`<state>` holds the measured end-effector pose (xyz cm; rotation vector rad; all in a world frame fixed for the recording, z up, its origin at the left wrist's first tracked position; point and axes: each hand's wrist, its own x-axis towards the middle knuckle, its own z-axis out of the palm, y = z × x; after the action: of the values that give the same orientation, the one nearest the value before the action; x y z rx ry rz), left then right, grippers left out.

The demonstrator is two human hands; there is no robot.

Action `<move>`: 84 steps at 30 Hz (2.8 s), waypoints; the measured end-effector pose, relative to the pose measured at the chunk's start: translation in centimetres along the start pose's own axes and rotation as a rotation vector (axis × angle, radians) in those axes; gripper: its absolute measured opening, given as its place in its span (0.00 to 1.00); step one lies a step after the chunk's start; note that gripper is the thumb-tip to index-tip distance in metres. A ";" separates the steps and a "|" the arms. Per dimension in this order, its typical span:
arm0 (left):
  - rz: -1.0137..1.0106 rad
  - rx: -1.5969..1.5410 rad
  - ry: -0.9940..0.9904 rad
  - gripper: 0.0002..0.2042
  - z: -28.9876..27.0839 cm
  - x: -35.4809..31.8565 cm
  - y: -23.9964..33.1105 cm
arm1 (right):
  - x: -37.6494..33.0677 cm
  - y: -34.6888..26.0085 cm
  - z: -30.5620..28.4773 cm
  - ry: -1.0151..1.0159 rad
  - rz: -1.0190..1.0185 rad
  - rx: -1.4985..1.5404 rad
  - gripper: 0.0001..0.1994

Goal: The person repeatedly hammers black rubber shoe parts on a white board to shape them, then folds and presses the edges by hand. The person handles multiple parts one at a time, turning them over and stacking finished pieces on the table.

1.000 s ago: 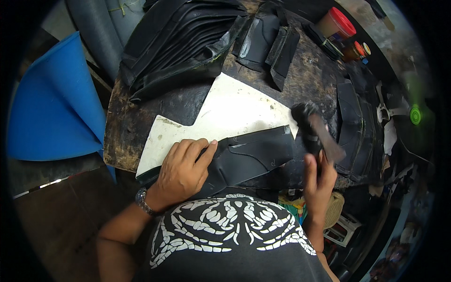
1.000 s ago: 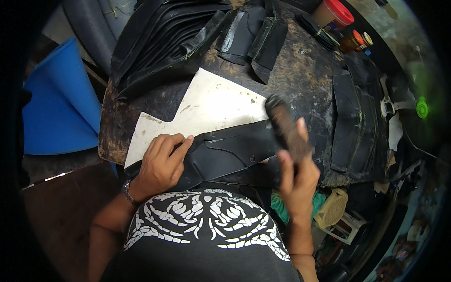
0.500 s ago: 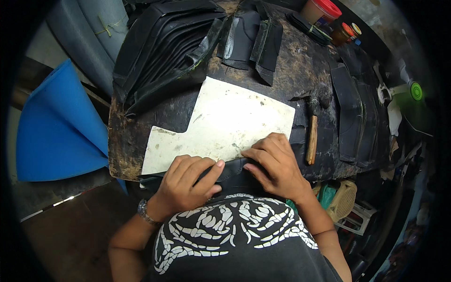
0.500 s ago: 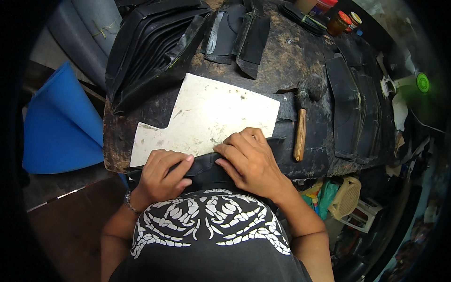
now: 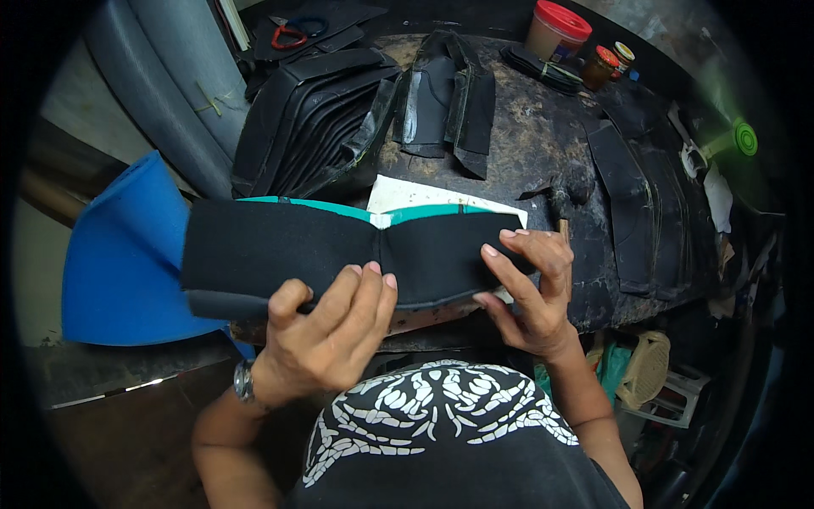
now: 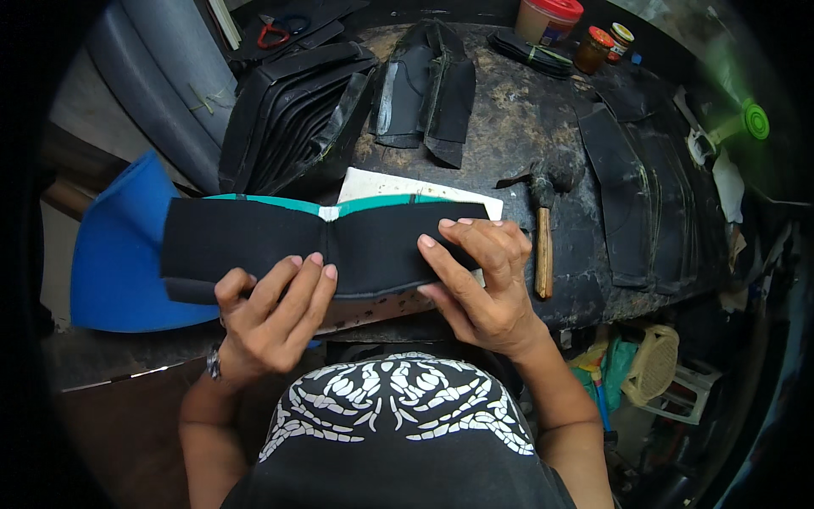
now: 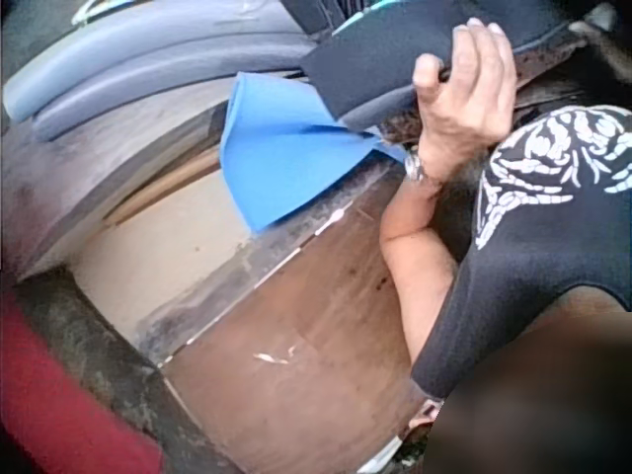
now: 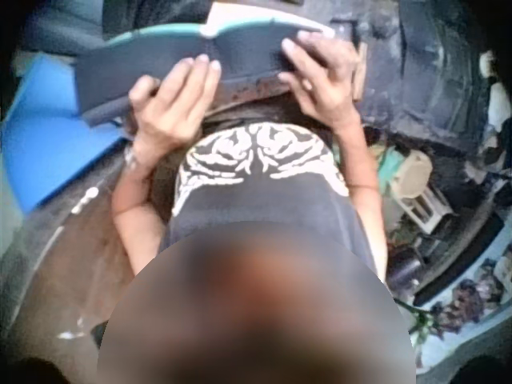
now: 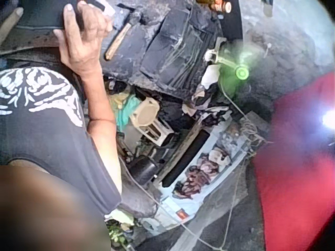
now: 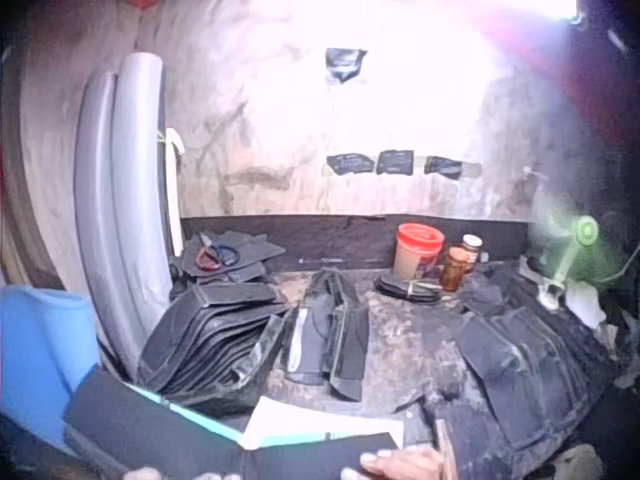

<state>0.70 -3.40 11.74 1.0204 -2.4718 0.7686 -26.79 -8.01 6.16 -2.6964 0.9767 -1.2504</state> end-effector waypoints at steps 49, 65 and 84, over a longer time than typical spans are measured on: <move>-0.462 -0.648 -0.125 0.15 11.6 0.7 5.1 | -1.2 1.9 7.4 -0.266 0.253 0.135 0.16; -0.504 -0.698 -0.045 0.15 11.6 -0.8 5.5 | -1.0 2.1 8.2 -0.233 0.056 0.282 0.08; -0.347 -0.791 0.044 0.09 13.1 -0.8 4.5 | -0.7 2.8 7.1 -0.315 0.115 0.401 0.12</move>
<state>-3.57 -8.24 -0.53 1.0302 -2.1431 -0.2849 -23.68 -11.57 0.14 -2.3868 0.7365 -0.8533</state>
